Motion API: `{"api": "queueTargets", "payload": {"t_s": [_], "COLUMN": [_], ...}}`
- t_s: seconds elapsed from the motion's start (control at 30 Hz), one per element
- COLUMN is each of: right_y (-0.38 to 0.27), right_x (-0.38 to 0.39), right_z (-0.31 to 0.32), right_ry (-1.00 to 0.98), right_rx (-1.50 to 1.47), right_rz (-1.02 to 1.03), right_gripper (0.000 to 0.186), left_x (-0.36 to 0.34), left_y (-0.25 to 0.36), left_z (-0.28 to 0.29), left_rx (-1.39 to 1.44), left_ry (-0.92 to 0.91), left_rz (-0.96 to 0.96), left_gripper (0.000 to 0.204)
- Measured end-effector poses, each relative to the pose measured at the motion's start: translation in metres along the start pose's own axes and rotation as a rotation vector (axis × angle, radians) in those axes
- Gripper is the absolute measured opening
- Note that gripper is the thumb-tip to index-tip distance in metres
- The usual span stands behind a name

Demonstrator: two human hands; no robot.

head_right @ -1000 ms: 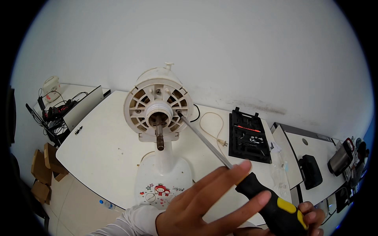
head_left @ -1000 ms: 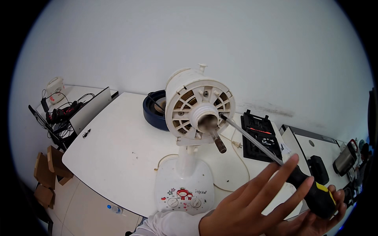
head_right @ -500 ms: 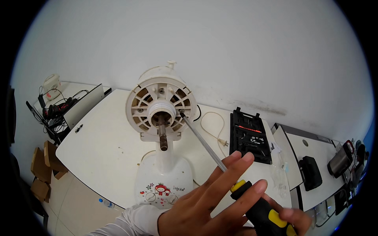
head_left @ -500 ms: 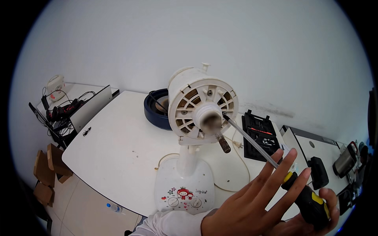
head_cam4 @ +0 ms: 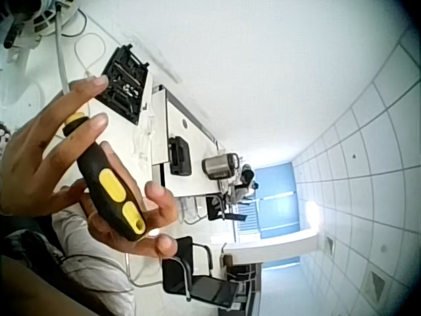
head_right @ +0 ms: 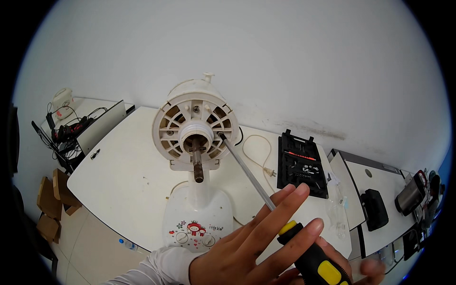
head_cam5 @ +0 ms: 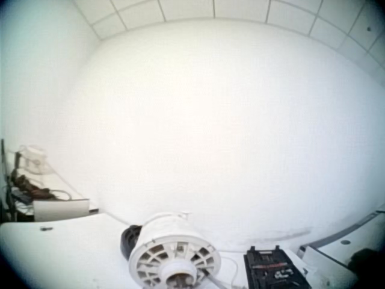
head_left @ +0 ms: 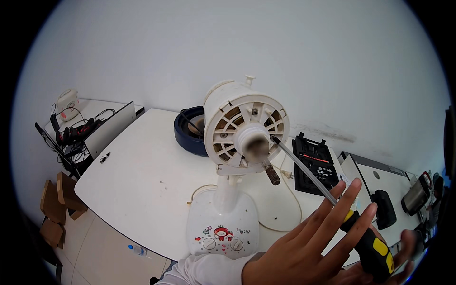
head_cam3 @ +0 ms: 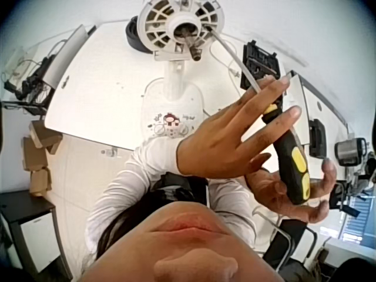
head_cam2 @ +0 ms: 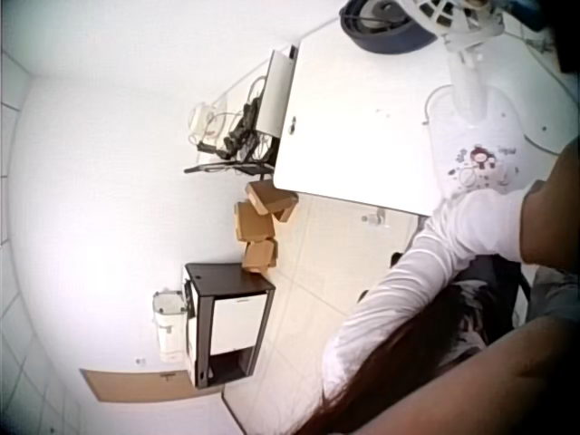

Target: The person uses a screwdriver to remove screws from a blue circular speaker and then from a white desk fan. They manipulate the fan's internal components, including the motor shaft, and place removed screws on the table.

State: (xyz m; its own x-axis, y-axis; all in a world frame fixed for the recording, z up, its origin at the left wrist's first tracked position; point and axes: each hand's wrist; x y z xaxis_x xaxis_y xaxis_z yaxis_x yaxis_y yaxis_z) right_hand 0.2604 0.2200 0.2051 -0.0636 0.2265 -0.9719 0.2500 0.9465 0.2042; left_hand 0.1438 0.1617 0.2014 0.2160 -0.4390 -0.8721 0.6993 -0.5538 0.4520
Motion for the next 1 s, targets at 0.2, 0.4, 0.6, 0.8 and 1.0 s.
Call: {"api": "queueTargets", "payload": {"t_s": [0.2, 0.4, 0.6, 0.8, 1.0], "right_y": [-0.005, -0.001, -0.003, 0.024, -0.001], "right_x": [0.022, 0.018, 0.018, 0.029, 0.009], "right_z": [0.015, 0.006, 0.000, 0.023, 0.017], "right_ry": [-0.039, 0.029, 0.113, -0.004, -0.120], "right_rx": [-0.369, -0.262, -0.369, -0.235, -0.149], "right_rz": [-0.211, -0.024, -0.019, 0.165, -0.028], "right_gripper": [0.053, 0.047, 0.046, 0.067, 0.068], "left_x": [0.001, 0.004, 0.012, 0.004, 0.001], "left_y": [-0.003, -0.002, -0.023, 0.002, -0.001], "left_z": [0.010, 0.006, -0.006, 0.015, 0.008], "left_rx": [-0.058, -0.151, -0.295, -0.060, -0.038], "left_ry": [-0.052, 0.079, 0.181, 0.028, 0.072], "left_rz": [0.029, -0.030, -0.199, 0.050, 0.019], "left_gripper": [0.053, 0.063, 0.081, 0.066, 0.061]}}
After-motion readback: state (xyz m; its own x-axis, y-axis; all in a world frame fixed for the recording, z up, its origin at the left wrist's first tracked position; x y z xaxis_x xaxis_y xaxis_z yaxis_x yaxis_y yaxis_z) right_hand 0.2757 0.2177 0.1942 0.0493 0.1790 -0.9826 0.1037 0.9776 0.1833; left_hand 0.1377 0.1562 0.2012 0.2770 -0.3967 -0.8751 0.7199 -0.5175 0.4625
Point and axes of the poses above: each hand's wrist, its own x-axis away from the middle knuckle, its own z-axis out of the back of the hand, y = z × x, and after that the axes turned 7 degrees about z, right-handed
